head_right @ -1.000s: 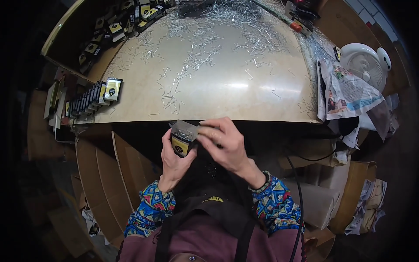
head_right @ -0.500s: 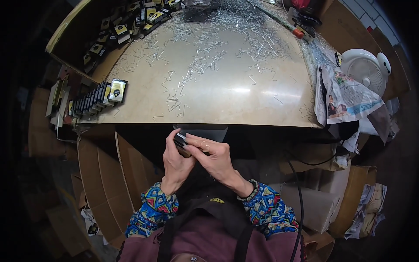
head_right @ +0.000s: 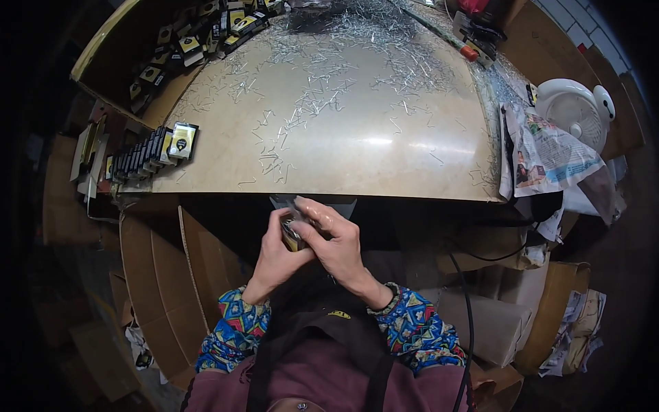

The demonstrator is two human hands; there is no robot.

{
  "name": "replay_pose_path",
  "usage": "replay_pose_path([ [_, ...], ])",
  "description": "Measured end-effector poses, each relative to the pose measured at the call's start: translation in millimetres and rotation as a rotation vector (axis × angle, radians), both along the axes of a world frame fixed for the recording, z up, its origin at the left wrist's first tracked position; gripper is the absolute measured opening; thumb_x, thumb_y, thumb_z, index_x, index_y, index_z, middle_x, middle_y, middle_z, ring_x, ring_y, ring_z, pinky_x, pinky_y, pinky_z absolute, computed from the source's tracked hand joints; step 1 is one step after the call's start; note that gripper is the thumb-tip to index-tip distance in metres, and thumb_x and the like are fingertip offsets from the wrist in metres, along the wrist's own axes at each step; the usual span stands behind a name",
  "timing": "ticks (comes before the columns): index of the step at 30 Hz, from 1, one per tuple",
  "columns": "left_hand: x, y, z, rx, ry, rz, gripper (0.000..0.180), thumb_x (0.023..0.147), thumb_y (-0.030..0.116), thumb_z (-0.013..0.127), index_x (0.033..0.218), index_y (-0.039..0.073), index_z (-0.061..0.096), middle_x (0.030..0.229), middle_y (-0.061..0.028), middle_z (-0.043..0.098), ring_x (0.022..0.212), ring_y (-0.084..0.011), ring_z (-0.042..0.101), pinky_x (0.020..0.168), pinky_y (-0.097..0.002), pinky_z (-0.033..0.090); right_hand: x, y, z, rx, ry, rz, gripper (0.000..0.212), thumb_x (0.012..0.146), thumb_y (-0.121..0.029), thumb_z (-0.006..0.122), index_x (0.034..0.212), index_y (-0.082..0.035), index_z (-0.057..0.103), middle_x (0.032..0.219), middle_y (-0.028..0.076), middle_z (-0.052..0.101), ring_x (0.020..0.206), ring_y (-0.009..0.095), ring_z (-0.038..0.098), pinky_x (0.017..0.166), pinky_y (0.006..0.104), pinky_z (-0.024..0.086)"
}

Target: Sorting and packaging small product boxes into larger shipping cartons on an industrial workbench.

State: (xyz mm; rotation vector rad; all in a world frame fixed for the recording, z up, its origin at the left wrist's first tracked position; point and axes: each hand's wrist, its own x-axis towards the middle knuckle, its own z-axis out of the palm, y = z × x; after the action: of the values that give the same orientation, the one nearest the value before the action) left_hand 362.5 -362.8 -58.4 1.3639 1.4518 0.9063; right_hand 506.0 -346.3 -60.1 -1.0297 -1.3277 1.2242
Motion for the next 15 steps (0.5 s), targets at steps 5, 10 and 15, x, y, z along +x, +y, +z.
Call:
replay_pose_path([
  [5, 0, -3, -3, 0.229, 0.334, 0.116, 0.058, 0.072, 0.012, 0.08, 0.12, 0.003, 0.048, 0.102, -0.0215, 0.062, 0.091, -0.0431, 0.063, 0.075, -0.045, 0.053, -7, -11, 4, 0.077, 0.03, 0.041, 0.023, 0.087, 0.002, 0.071, 0.11, 0.004, 0.072, 0.112, 0.017, 0.072, 0.097, 0.018, 0.071, 0.082, 0.0268, 0.058],
  [10, 6, -9, -9, 0.353, 0.387, 0.126, 0.053, 0.076, 0.009, 0.077, 0.119, 0.001, 0.047, 0.099, -0.0202, 0.059, 0.09, -0.0418, 0.062, 0.073, -0.0456, 0.051, -11, -17, 2, 0.062, -0.079, -0.124, 0.022, 0.087, 0.002, 0.071, 0.109, 0.002, 0.073, 0.106, 0.015, 0.074, 0.092, 0.015, 0.071, 0.08, 0.0254, 0.058],
  [15, 5, -11, -16, 0.441, 0.38, 0.121, 0.053, 0.076, 0.008, 0.077, 0.119, 0.0, 0.046, 0.098, -0.0194, 0.056, 0.089, -0.0407, 0.06, 0.072, -0.0459, 0.051, -13, -18, -2, 0.021, -0.047, -0.158, 0.021, 0.088, 0.0, 0.071, 0.108, 0.002, 0.074, 0.104, 0.014, 0.075, 0.09, 0.013, 0.071, 0.078, 0.0245, 0.057],
])
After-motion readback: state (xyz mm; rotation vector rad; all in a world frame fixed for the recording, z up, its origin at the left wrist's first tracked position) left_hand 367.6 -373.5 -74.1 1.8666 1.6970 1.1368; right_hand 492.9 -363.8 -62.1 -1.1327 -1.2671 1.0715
